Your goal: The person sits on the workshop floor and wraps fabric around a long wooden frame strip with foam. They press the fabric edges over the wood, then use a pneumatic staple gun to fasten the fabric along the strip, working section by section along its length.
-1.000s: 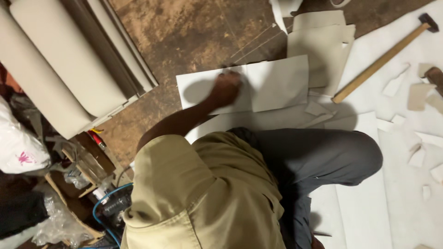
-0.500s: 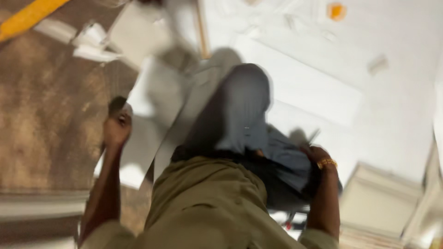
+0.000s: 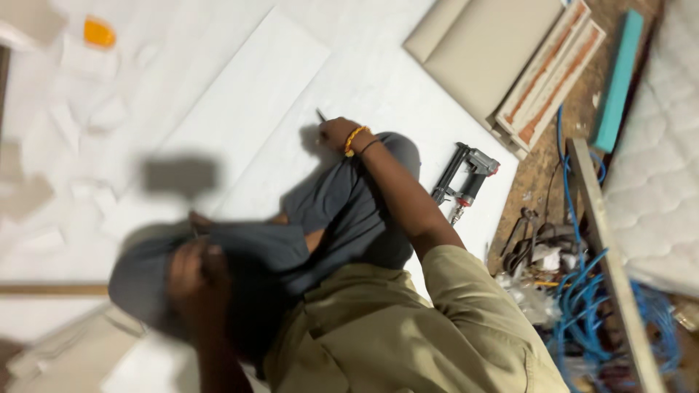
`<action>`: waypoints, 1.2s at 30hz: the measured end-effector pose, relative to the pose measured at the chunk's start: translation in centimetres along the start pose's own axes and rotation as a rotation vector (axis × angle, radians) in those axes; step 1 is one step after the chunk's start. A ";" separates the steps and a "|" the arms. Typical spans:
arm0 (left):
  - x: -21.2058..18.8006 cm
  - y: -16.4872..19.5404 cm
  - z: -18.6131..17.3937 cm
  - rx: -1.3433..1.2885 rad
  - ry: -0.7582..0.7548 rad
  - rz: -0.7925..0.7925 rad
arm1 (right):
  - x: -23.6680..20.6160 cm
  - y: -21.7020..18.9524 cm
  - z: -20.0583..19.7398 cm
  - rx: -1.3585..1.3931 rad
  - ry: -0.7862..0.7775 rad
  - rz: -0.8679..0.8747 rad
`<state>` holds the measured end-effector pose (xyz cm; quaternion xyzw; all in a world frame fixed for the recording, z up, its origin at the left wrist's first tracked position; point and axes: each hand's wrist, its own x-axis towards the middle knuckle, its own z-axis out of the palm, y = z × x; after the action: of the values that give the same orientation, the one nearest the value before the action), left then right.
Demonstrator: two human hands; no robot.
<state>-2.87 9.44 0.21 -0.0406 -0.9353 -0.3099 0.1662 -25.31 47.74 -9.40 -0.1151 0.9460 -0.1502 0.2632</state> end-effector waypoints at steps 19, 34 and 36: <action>0.4 0.3 18.0 -0.248 -0.594 0.201 | -2.1 21.0 -25.6 1.037 0.747 0.257; 0.4 -0.5 21.6 -0.122 -0.623 0.157 | 6.7 16.7 -9.6 0.510 0.592 0.628; 1.1 -0.1 21.7 -0.084 -0.711 0.103 | 6.6 16.8 -9.7 0.431 0.540 0.590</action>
<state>-10.11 22.20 -15.88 -0.2000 -0.9177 -0.3058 -0.1560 -38.34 63.49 -10.33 0.2602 0.9202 -0.2869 0.0568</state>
